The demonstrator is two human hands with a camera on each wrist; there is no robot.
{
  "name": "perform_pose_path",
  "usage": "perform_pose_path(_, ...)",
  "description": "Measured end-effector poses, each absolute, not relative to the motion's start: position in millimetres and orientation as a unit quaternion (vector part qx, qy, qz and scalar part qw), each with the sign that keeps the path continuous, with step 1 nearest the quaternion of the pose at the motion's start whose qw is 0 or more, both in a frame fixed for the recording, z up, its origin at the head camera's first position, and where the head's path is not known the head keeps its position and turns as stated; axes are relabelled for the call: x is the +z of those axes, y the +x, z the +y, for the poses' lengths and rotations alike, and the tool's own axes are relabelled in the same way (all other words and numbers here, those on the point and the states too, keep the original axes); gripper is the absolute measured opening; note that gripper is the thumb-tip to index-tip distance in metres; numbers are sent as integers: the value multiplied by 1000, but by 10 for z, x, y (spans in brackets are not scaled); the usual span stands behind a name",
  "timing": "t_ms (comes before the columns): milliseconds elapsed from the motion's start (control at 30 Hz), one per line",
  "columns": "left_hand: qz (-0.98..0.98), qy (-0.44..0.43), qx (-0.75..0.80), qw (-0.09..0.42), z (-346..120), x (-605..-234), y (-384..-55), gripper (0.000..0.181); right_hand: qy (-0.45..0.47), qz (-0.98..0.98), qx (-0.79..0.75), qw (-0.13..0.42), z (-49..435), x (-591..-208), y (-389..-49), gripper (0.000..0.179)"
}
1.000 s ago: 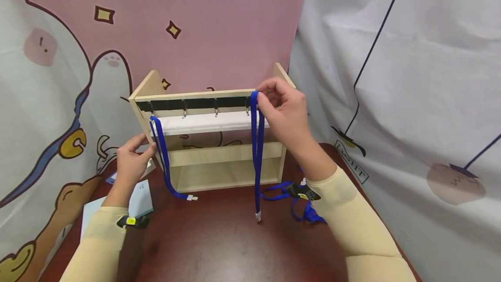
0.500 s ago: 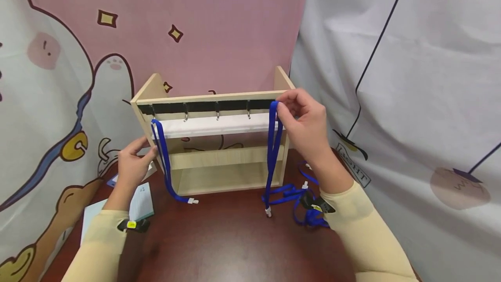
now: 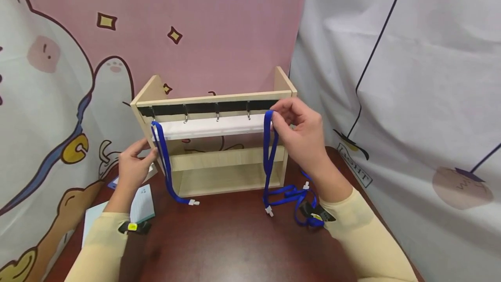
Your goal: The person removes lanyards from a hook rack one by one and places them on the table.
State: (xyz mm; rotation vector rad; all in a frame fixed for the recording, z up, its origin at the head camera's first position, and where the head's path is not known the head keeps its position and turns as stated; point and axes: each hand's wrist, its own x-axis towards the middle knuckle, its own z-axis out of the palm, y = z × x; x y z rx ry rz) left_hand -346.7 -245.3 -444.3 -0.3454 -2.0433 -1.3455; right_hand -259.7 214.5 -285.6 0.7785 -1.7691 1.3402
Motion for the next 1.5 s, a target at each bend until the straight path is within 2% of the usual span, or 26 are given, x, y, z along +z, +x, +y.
perform_pose_path(233,-780,-130,-516,329,-2459,-4456,-3473,48,335,-700,524,350,1975,-2935,-2545,7)
perform_pose_path(767,-782,-118,-507,343,-2413,-4429,-3488,49,397,-724,497,267,1680,-3358,-2655,11)
perform_pose_path(1033,-778,-131,-512,340,-2455,-4414,-3494,50,370,-755,485,242,1663,-3645,-2738,15)
perform_pose_path(1233,-781,-133,-504,346,-2453,-4440,-3493,49,349,-773,491,198,1690,-3979,-2792,12)
perform_pose_path(1500,-785,-127,-499,344,-2443,-4443,-3492,50,274,-815,492,136,1788,-4378,-2781,9)
